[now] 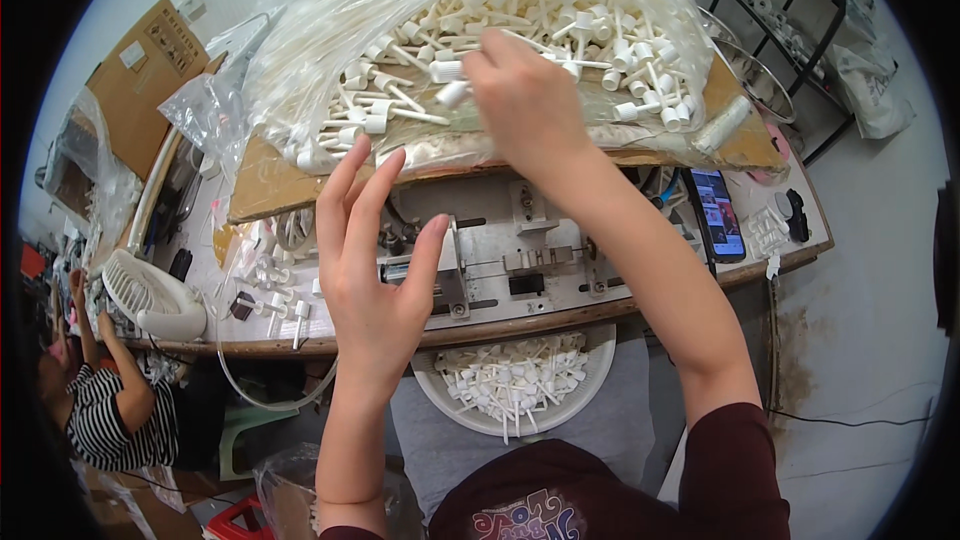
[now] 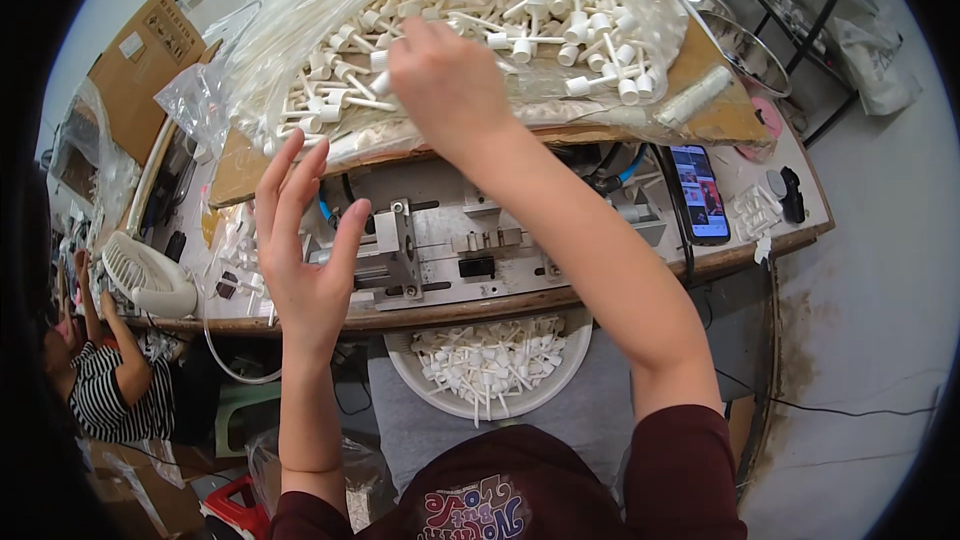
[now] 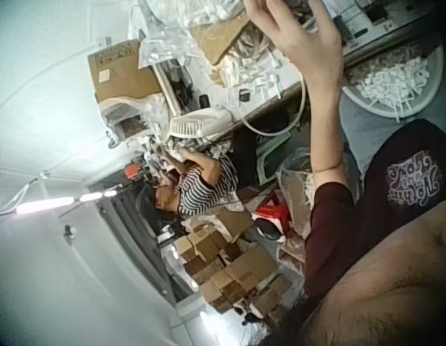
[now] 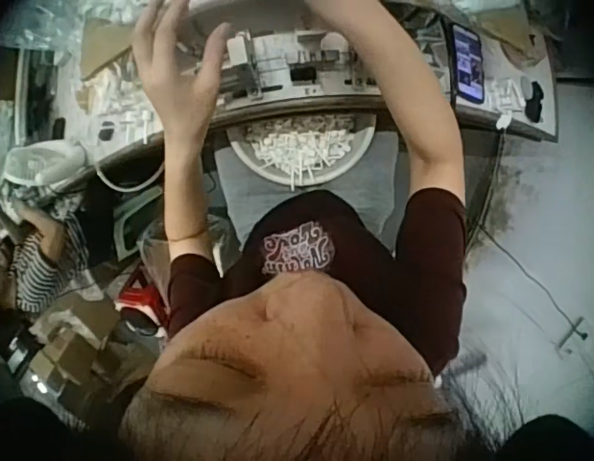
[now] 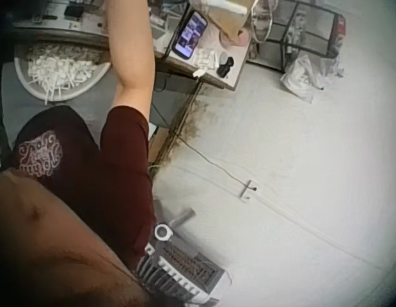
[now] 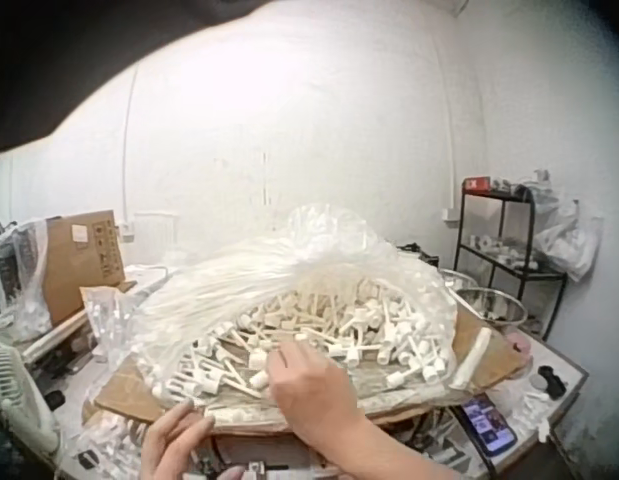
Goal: Assembling plastic spray bottle components using a pneumatic assembly press.
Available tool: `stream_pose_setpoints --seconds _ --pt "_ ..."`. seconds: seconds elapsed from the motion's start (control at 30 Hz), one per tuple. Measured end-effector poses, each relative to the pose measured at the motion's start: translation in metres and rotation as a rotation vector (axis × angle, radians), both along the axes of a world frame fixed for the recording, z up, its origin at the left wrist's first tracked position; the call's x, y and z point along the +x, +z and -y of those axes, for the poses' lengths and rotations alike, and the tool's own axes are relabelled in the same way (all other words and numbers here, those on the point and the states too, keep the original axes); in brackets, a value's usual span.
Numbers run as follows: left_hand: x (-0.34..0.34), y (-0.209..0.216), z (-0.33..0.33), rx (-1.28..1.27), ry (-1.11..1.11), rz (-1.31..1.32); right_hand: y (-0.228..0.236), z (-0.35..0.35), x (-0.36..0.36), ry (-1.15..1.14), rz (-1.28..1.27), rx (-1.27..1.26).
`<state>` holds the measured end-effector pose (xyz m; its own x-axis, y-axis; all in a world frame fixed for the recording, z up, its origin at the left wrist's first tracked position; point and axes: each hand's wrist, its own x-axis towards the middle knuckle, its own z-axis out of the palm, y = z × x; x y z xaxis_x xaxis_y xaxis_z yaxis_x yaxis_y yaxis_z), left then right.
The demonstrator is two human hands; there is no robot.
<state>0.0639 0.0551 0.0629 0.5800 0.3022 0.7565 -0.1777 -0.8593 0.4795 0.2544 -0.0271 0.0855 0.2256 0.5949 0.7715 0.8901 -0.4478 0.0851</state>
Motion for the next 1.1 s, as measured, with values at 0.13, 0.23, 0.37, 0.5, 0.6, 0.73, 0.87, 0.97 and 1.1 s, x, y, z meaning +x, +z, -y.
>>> stream_pose_setpoints --seconds 0.13,0.23,0.37,0.5,0.6,0.73,0.87,0.97,1.1 --pt "0.009 -0.004 0.007 -0.328 -0.163 -0.022 -0.012 0.027 -0.003 0.214 0.159 0.191" --pt "0.016 -0.008 0.014 -0.687 -0.422 -0.045 -0.011 0.049 -0.022 0.326 0.286 0.188" --pt "0.003 -0.003 0.033 -0.783 -0.554 -0.137 -0.02 0.079 -0.053 0.382 0.323 0.166" --pt "-0.012 -0.012 0.046 -0.422 -0.397 -0.066 -0.034 0.097 -0.064 0.358 0.293 0.176" --pt "-0.022 -0.019 0.049 -0.182 -0.314 -0.062 -0.038 0.11 -0.066 0.318 0.209 0.233" --pt "-0.032 -0.053 0.053 -0.071 -0.245 -0.155 -0.048 0.124 -0.07 0.153 -0.021 0.392" --pt "-0.031 -0.075 0.054 0.049 -0.196 -0.293 -0.061 0.137 -0.082 0.183 -0.59 0.675" --pt "-0.022 -0.083 0.053 0.136 -0.185 -0.302 -0.056 0.141 -0.089 0.237 -0.815 0.702" --pt "-0.014 -0.075 0.057 0.315 -0.159 -0.365 -0.057 0.148 -0.1 0.279 -1.023 0.754"
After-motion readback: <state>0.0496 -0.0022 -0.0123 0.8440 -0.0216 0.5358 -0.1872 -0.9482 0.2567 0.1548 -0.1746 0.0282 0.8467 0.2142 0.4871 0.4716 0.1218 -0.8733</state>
